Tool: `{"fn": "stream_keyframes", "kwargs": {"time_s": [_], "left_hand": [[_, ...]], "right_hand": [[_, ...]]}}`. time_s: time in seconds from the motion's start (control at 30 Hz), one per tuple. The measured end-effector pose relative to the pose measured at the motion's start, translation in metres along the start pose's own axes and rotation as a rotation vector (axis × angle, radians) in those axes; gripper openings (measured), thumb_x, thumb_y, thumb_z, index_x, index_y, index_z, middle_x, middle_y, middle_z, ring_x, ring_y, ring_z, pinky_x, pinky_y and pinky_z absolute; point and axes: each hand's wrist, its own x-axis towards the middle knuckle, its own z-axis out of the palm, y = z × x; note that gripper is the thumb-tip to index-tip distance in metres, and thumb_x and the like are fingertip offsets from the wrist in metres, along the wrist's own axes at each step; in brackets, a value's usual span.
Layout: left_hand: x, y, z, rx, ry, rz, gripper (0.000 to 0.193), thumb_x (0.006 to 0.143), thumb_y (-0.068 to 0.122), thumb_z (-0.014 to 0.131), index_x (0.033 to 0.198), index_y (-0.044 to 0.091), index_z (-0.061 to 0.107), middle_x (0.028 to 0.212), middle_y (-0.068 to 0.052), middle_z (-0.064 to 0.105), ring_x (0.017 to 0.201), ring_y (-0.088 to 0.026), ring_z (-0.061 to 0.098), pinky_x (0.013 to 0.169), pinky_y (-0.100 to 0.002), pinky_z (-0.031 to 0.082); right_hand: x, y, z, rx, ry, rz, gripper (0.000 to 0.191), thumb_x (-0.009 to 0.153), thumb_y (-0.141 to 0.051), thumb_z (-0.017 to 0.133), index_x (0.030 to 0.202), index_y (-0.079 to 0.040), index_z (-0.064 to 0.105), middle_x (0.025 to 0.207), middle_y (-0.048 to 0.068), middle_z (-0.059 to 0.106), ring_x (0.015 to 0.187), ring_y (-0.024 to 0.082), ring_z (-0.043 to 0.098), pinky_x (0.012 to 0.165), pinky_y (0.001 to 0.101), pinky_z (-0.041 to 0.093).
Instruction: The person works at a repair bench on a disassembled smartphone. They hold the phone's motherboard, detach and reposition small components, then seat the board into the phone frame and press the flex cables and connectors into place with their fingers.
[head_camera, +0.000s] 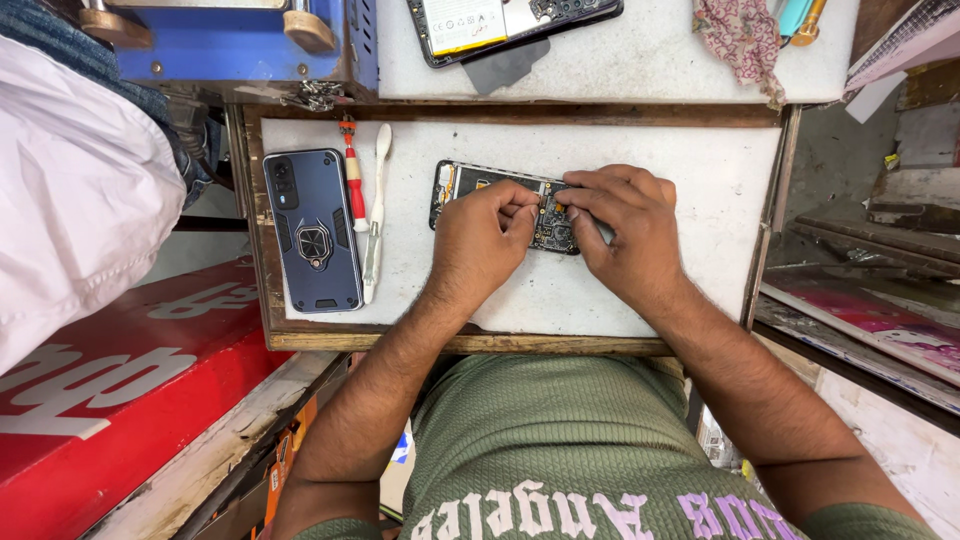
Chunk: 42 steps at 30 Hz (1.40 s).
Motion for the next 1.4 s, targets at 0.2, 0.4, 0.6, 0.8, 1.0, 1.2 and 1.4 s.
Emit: {"fn": "stream_keyframes", "kwargs": {"time_s": [0.2,0.4,0.6,0.8,1.0,1.2,1.4], "left_hand": [[-0.001,-0.001,0.001,0.010,-0.007,0.018,0.011,0.093,0.009,0.071,0.102,0.006,0.074,0.084,-0.004,0.077,0.077,-0.010,0.077,0.070,-0.026,0.063],[0.000,-0.001,0.001,0.012,-0.002,0.011,0.011,0.093,0.009,0.071,0.103,0.006,0.074,0.083,-0.004,0.077,0.077,-0.010,0.076,0.069,-0.025,0.064],[0.001,0.000,0.001,0.013,-0.018,-0.004,0.009,0.093,0.009,0.071,0.101,0.006,0.074,0.083,-0.003,0.077,0.076,-0.010,0.077,0.067,-0.025,0.064],[0.001,0.000,0.002,0.030,-0.017,-0.020,0.009,0.094,0.011,0.070,0.102,0.007,0.074,0.082,-0.003,0.077,0.075,-0.010,0.077,0.067,-0.026,0.063],[0.001,0.001,0.000,0.000,0.007,0.003,0.011,0.094,0.011,0.071,0.103,0.006,0.075,0.083,-0.005,0.078,0.075,-0.012,0.077,0.068,-0.027,0.063],[0.000,0.002,-0.002,0.041,0.100,0.132,0.021,0.098,0.010,0.069,0.118,0.008,0.074,0.104,-0.011,0.077,0.088,-0.019,0.076,0.077,-0.031,0.062],[0.001,0.001,-0.005,0.069,0.198,0.288,0.042,0.099,0.001,0.063,0.140,0.009,0.061,0.117,-0.013,0.072,0.098,-0.021,0.075,0.083,-0.033,0.063]], "right_hand": [[0.000,0.002,-0.001,0.024,-0.002,0.005,0.022,0.094,-0.006,0.076,0.115,-0.012,0.077,0.125,0.001,0.075,0.124,0.020,0.061,0.106,0.0396,0.036],[-0.001,0.003,0.000,0.009,-0.007,0.009,0.022,0.094,-0.007,0.075,0.115,-0.013,0.077,0.124,0.001,0.075,0.124,0.020,0.060,0.105,0.0394,0.035],[-0.002,0.003,0.001,0.006,-0.005,0.003,0.021,0.094,-0.007,0.076,0.114,-0.013,0.077,0.124,0.001,0.075,0.124,0.020,0.061,0.105,0.0391,0.035],[-0.001,0.003,0.001,-0.012,-0.004,-0.003,0.021,0.094,-0.009,0.077,0.114,-0.014,0.078,0.125,0.000,0.075,0.124,0.020,0.060,0.105,0.0391,0.035],[-0.001,0.002,0.001,-0.035,-0.007,-0.028,0.022,0.093,-0.011,0.079,0.115,-0.016,0.078,0.127,0.000,0.073,0.125,0.021,0.059,0.105,0.0401,0.035],[-0.001,-0.004,-0.002,-0.060,-0.036,-0.038,0.030,0.089,-0.010,0.078,0.118,-0.021,0.079,0.132,-0.002,0.069,0.126,0.022,0.054,0.105,0.0424,0.034],[0.002,-0.011,-0.004,-0.098,-0.062,-0.073,0.033,0.092,-0.014,0.078,0.125,-0.022,0.076,0.134,0.002,0.065,0.125,0.025,0.051,0.102,0.0448,0.032]]}}
